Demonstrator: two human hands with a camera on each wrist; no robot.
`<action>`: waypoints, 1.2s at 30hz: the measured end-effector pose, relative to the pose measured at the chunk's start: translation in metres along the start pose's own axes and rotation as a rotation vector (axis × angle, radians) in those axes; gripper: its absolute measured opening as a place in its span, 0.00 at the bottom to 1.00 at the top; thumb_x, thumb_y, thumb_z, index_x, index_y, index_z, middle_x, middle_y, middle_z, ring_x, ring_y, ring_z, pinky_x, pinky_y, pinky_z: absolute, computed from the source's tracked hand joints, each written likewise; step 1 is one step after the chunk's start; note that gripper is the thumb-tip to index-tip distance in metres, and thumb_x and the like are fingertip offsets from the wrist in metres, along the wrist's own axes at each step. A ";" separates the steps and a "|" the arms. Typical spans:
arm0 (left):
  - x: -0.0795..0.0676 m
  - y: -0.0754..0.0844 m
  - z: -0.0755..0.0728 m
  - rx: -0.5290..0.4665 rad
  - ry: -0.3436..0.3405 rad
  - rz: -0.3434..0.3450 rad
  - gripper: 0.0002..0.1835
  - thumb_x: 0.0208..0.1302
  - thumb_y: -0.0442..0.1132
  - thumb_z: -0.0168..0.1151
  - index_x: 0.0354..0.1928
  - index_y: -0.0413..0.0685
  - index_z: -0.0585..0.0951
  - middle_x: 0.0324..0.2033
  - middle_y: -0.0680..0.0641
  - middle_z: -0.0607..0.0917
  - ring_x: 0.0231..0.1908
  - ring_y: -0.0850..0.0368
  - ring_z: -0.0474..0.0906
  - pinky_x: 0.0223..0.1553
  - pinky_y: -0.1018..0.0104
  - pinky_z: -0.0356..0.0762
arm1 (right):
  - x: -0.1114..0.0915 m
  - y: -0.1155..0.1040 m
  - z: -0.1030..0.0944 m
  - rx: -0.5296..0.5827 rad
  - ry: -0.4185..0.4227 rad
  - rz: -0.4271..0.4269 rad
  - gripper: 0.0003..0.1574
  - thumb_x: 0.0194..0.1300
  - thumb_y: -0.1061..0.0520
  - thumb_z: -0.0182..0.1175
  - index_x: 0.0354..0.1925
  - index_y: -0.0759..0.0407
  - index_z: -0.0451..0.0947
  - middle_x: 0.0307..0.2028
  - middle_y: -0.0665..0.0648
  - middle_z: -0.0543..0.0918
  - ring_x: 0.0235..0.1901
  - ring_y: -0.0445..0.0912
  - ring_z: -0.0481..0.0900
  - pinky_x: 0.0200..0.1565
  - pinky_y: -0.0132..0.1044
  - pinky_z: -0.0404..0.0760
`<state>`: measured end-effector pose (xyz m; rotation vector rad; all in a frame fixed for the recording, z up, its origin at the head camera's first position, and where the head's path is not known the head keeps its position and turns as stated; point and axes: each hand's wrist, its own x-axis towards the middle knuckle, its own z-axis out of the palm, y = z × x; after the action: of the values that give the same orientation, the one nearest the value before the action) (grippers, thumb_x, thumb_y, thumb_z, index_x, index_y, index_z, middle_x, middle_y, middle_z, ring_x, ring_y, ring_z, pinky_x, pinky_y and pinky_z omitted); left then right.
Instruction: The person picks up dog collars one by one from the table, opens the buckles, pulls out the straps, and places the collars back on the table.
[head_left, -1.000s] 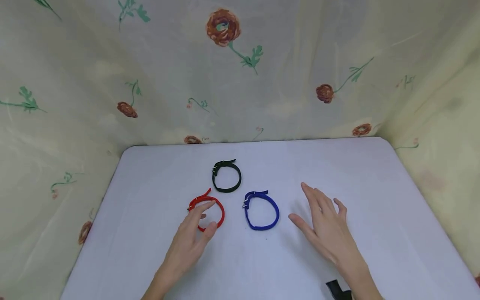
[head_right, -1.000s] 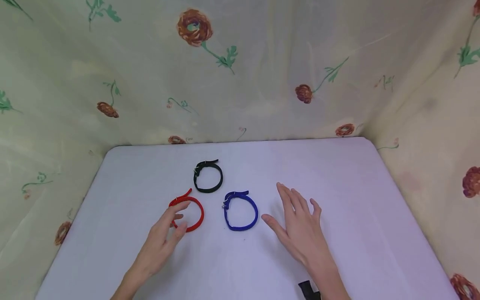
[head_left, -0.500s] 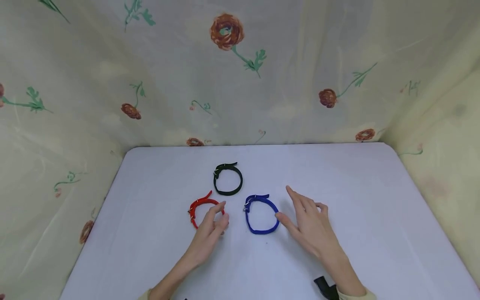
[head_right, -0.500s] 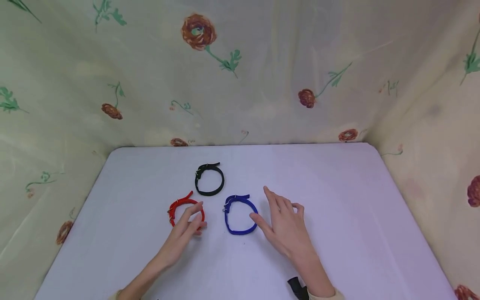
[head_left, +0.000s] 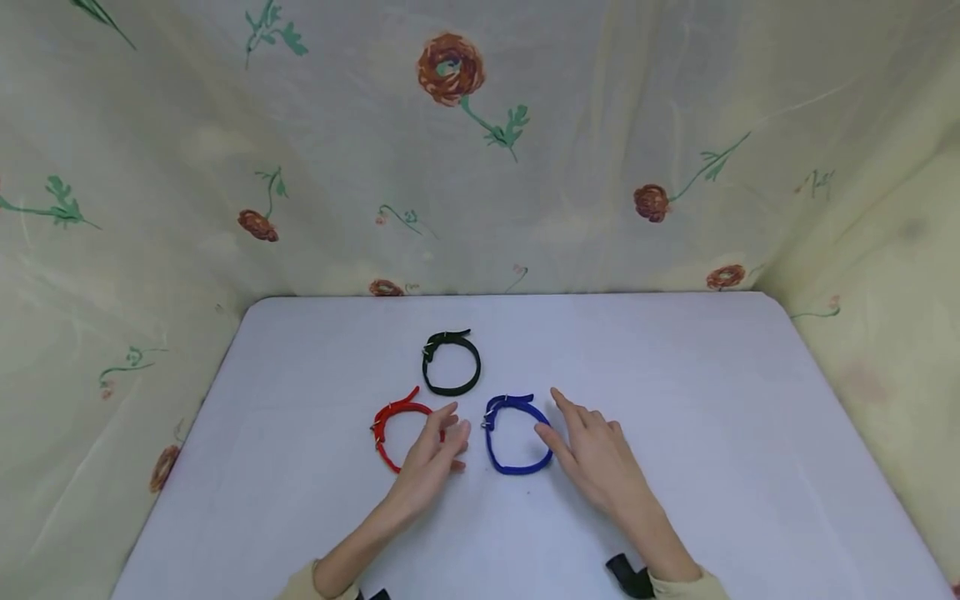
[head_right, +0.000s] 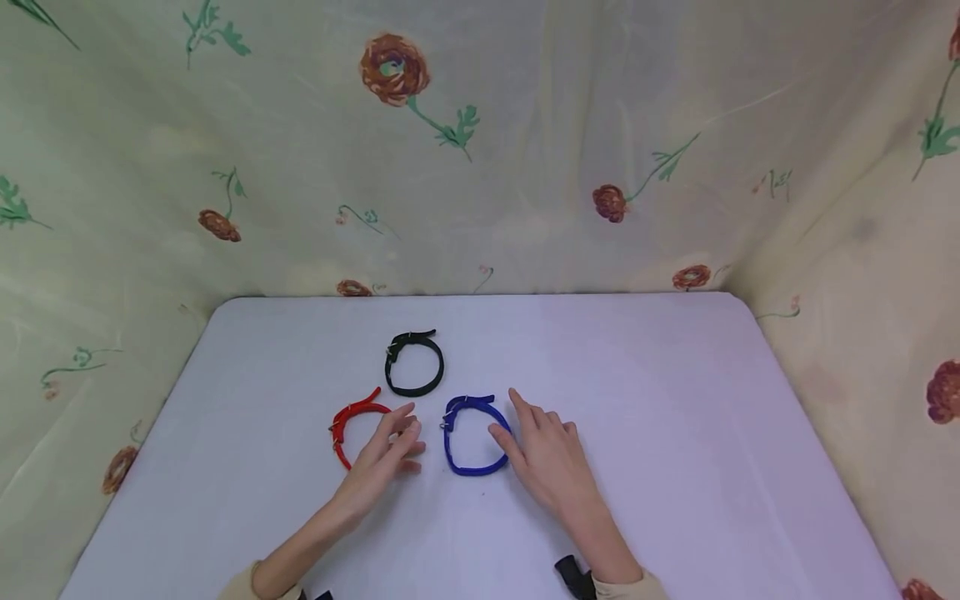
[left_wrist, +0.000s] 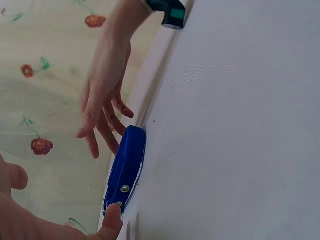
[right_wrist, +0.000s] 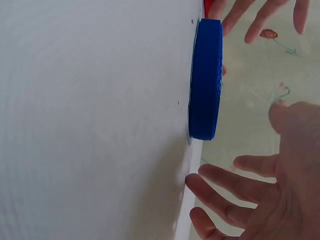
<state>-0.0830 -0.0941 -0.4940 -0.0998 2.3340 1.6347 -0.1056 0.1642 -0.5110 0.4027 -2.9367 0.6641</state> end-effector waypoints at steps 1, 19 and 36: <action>0.001 0.000 0.001 -0.006 -0.006 -0.013 0.39 0.81 0.66 0.52 0.83 0.52 0.61 0.78 0.38 0.71 0.60 0.46 0.87 0.64 0.47 0.85 | 0.000 0.000 0.001 0.006 -0.001 0.003 0.41 0.84 0.35 0.51 0.80 0.58 0.66 0.66 0.65 0.85 0.61 0.62 0.85 0.56 0.60 0.78; 0.011 0.002 0.016 -0.179 -0.107 -0.121 0.36 0.84 0.60 0.52 0.83 0.52 0.60 0.70 0.37 0.79 0.58 0.47 0.88 0.71 0.42 0.78 | 0.006 -0.006 0.005 -0.044 -0.036 -0.049 0.25 0.77 0.52 0.67 0.65 0.62 0.81 0.54 0.63 0.90 0.52 0.59 0.87 0.52 0.57 0.86; -0.003 0.005 0.011 -0.490 -0.083 -0.260 0.37 0.80 0.46 0.60 0.82 0.42 0.61 0.68 0.34 0.79 0.56 0.52 0.86 0.64 0.56 0.86 | -0.015 -0.032 -0.010 0.076 0.059 -0.103 0.36 0.68 0.63 0.75 0.70 0.59 0.76 0.51 0.60 0.87 0.43 0.48 0.87 0.43 0.42 0.88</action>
<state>-0.0789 -0.0825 -0.4924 -0.4080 1.7293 1.9848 -0.0819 0.1446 -0.4915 0.5281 -2.8194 0.7623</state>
